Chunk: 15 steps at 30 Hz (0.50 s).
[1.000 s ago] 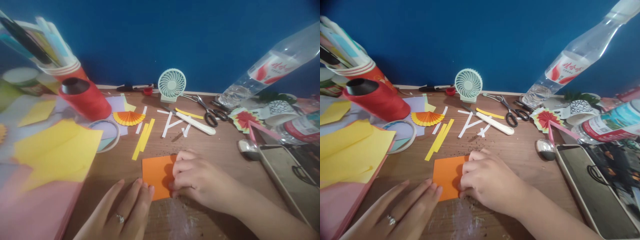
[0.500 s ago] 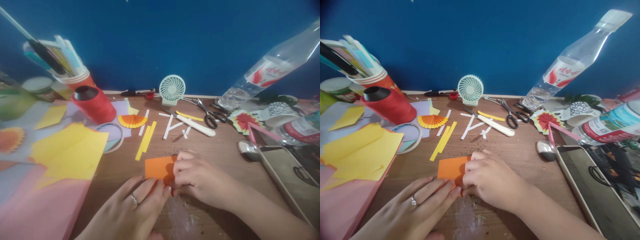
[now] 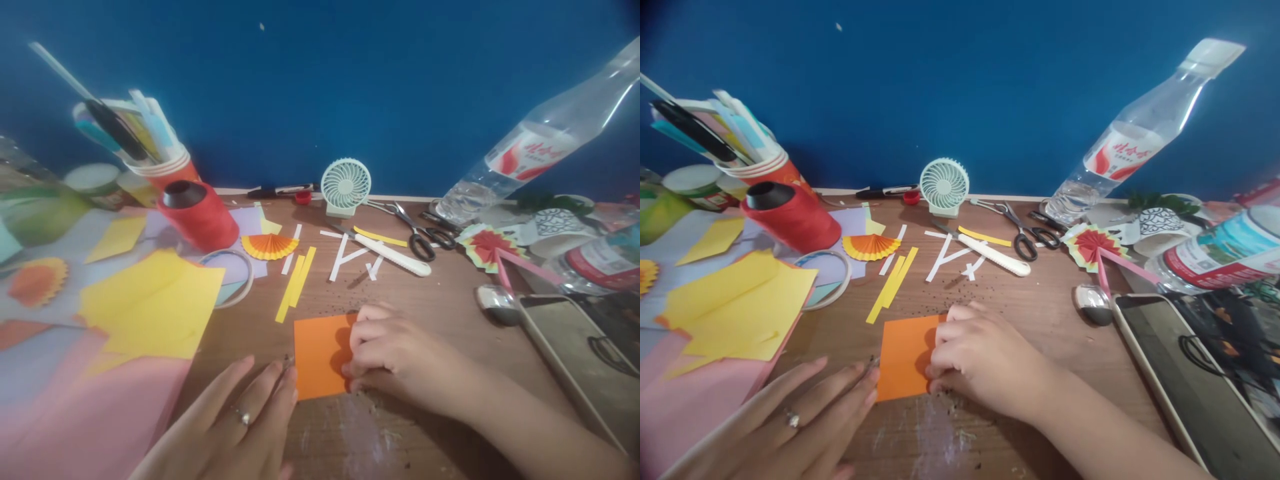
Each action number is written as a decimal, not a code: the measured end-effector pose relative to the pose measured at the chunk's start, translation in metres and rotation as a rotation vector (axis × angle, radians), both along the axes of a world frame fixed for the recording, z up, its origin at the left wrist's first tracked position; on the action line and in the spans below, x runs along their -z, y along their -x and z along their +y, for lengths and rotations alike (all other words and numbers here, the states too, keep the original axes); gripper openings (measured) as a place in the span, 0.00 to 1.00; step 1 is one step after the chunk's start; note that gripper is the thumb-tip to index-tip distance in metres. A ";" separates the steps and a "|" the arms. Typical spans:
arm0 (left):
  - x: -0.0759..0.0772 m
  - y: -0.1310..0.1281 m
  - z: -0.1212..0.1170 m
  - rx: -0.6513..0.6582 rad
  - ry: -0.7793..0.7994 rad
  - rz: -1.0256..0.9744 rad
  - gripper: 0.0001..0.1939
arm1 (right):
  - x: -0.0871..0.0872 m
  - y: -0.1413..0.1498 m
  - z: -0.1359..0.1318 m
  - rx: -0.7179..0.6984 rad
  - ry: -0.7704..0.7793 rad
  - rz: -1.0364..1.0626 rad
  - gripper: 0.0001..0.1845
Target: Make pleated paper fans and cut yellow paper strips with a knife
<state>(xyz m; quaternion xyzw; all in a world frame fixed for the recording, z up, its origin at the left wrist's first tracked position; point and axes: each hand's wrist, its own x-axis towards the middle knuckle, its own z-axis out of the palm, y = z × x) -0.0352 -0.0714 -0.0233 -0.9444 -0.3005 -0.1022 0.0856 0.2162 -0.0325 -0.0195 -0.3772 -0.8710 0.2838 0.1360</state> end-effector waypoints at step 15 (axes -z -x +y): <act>-0.012 -0.026 0.012 0.106 0.132 -0.036 0.13 | -0.014 -0.018 0.005 -0.024 0.036 -0.153 0.08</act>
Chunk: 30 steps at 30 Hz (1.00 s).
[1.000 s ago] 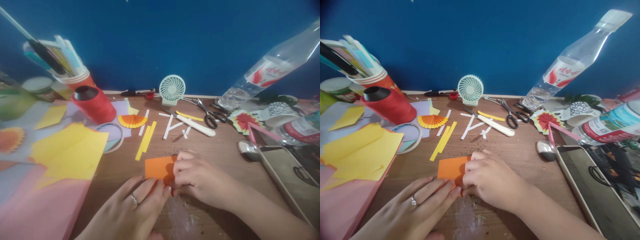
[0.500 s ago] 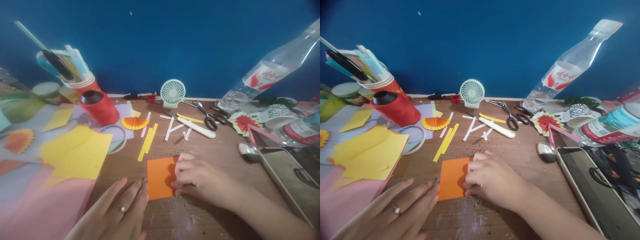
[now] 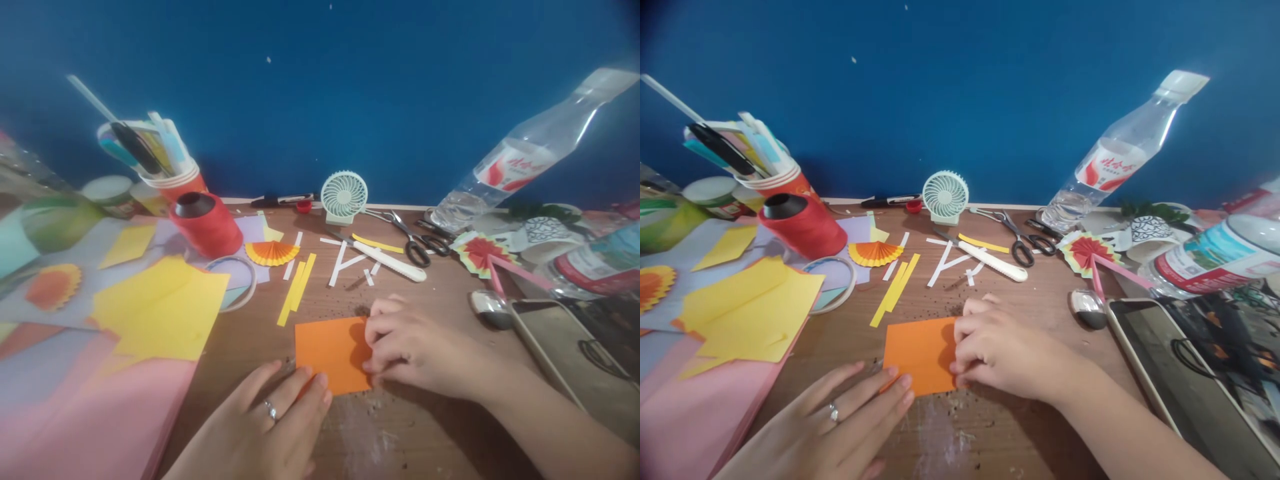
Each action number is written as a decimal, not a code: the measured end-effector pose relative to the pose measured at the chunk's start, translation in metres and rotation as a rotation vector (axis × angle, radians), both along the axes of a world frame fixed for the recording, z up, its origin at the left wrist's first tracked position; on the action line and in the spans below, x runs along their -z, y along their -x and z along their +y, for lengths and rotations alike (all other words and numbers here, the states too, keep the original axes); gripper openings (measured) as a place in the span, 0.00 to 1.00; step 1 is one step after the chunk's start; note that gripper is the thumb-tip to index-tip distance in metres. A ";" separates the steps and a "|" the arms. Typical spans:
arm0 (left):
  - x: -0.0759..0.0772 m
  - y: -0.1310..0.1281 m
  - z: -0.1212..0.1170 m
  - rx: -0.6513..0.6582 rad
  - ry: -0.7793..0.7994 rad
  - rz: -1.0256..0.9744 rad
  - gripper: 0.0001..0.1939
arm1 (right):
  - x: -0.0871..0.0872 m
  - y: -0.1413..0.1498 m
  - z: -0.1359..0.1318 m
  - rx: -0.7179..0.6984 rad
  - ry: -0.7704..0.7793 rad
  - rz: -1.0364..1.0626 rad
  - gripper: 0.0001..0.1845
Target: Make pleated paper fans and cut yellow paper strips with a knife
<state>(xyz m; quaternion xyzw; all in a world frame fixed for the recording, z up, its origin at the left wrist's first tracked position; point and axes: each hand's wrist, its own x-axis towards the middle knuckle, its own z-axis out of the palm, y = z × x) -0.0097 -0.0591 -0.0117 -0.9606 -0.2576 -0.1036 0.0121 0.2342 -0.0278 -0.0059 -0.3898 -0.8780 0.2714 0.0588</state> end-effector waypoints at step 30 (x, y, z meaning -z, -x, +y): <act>0.000 0.000 -0.004 -0.095 -0.035 -0.051 0.13 | -0.004 0.007 -0.002 0.046 -0.043 -0.001 0.08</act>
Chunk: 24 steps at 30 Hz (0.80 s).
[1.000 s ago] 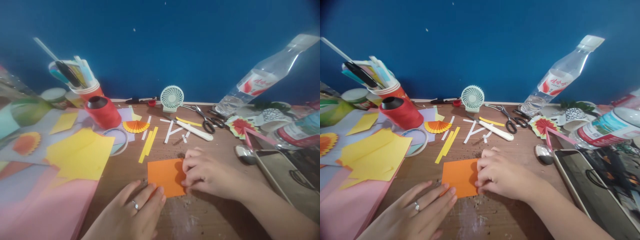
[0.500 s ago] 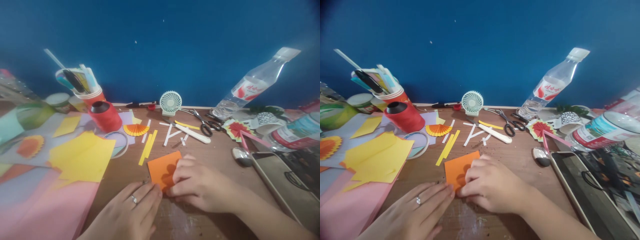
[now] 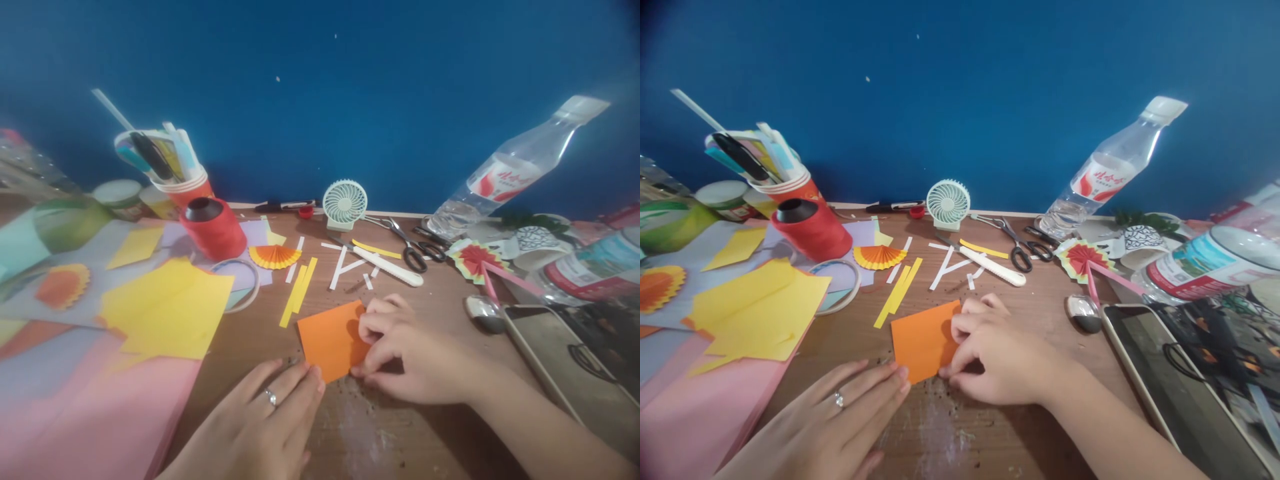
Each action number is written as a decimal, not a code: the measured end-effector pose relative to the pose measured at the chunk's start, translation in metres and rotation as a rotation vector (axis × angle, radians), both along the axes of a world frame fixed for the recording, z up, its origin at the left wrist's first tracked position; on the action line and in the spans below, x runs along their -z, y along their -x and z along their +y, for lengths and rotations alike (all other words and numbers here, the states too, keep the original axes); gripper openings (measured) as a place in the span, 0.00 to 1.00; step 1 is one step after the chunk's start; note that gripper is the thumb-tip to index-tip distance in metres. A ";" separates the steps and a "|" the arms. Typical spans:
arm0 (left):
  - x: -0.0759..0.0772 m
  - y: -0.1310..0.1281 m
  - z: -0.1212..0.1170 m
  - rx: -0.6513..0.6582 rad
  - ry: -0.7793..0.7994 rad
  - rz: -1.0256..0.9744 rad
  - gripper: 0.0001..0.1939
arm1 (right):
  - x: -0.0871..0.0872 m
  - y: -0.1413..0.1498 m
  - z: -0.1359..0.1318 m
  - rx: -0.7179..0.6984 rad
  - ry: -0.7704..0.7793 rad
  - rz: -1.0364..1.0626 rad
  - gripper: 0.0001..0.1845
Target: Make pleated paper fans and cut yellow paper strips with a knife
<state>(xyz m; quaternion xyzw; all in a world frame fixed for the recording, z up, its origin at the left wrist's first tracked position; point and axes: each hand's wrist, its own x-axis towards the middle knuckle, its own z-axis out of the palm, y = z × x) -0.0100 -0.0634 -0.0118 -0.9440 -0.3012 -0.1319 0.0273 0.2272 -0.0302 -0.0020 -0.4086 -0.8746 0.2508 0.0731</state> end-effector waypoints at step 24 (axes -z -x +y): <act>-0.007 0.003 0.012 0.061 0.046 -0.009 0.16 | 0.012 0.009 -0.005 0.186 -0.031 0.118 0.15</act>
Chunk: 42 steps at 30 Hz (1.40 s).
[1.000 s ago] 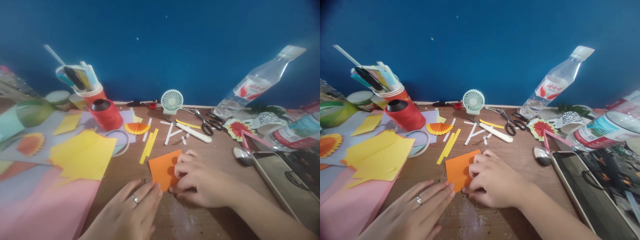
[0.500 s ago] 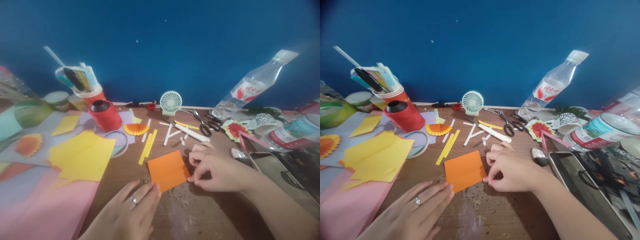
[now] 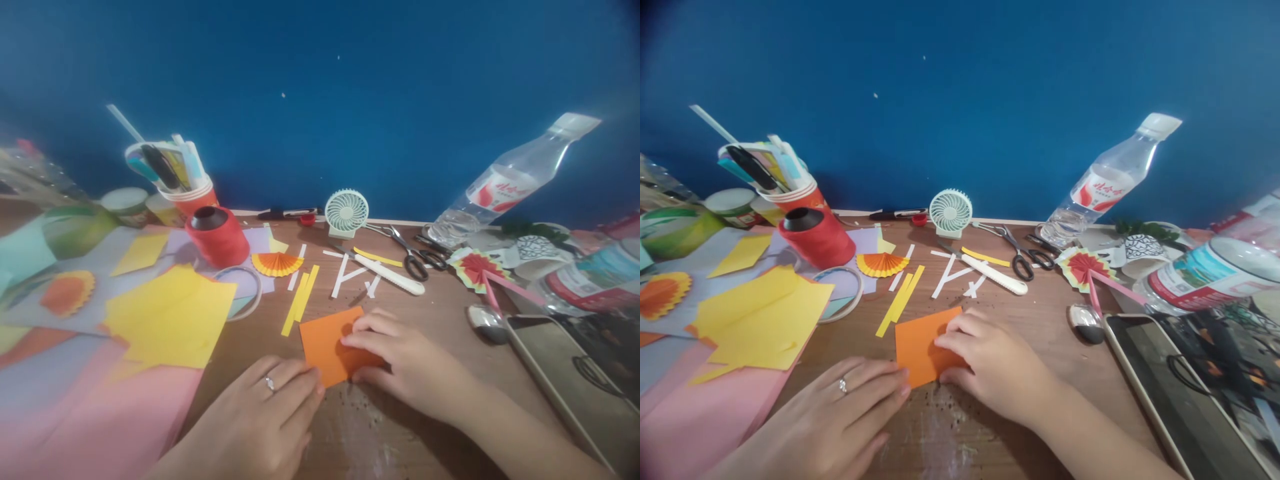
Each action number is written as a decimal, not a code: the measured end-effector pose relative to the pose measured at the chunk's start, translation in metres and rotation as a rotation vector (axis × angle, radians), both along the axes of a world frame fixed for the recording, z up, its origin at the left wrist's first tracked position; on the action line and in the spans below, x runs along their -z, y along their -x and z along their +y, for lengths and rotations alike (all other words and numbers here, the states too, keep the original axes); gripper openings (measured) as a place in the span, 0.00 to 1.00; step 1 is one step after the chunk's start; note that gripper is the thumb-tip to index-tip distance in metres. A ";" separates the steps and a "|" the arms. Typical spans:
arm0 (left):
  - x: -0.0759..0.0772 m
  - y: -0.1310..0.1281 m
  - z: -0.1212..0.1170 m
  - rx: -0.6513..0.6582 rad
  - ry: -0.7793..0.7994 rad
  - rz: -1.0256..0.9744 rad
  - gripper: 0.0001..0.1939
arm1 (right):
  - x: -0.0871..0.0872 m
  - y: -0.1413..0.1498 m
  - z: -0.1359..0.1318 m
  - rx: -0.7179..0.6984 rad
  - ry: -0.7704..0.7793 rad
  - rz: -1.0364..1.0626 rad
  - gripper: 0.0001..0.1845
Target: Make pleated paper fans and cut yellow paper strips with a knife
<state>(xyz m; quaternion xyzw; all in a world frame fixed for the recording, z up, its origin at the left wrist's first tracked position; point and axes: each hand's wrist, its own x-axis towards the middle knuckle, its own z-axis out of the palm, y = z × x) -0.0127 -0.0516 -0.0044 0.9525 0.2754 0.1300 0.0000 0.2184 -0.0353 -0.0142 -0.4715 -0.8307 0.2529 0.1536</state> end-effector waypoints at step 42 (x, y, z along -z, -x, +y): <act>-0.002 0.004 0.008 -0.089 0.036 0.022 0.12 | -0.003 -0.003 -0.006 -0.242 -0.019 0.065 0.09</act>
